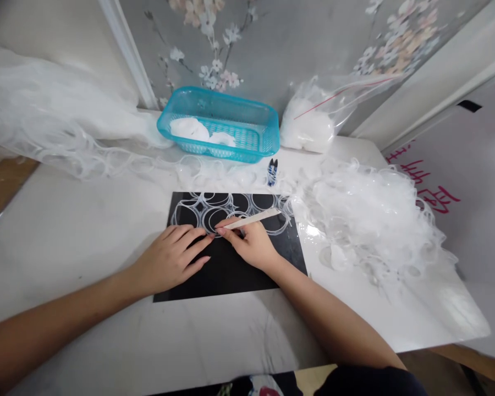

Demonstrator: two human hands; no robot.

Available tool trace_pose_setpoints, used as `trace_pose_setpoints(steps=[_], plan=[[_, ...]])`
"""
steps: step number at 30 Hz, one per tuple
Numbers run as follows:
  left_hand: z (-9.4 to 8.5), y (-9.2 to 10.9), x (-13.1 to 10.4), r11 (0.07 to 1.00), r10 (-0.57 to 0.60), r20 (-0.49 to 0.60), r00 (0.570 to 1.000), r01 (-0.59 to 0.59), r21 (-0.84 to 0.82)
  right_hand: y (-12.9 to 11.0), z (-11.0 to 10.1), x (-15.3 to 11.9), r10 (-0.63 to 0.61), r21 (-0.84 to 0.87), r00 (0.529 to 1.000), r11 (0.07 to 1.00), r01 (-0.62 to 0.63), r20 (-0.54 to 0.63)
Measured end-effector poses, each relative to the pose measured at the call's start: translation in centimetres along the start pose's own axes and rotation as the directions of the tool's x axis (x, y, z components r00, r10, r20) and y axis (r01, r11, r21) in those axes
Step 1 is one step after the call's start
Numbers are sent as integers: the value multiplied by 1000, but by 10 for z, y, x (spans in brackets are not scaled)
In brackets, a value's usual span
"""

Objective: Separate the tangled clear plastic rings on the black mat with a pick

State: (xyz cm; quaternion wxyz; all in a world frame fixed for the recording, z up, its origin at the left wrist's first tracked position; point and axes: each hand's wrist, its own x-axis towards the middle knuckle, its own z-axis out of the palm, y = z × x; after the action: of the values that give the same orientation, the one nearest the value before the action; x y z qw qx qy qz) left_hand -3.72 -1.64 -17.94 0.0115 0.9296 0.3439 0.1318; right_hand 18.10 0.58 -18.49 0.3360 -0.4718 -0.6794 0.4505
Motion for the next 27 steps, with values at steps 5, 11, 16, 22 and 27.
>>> trace_pose_setpoints(steps=[5, 11, 16, 22, 27], plan=[[-1, 1, 0, 998, 22, 12, 1000, -22, 50, 2, 1, 0, -9, -17, 1000, 1000, 9, 10], [0, 2, 1, 995, 35, -14, 999, -33, 96, 3, 2, 0, -139, -112, 990, 984, 136, -16], [4, -3, 1, 996, -52, -24, 998, 50, -77, 3, 9, -13, -306, -499, 946, 807, 317, 105], [4, -12, 2, 926, -161, 9, 987, 154, -343, 11, -18, 18, -404, -677, 906, 634, 375, 124], [-3, -14, 2, 915, -190, 35, 981, 190, -355, -21, -91, 88, -388, -328, 449, 921, 210, -805]])
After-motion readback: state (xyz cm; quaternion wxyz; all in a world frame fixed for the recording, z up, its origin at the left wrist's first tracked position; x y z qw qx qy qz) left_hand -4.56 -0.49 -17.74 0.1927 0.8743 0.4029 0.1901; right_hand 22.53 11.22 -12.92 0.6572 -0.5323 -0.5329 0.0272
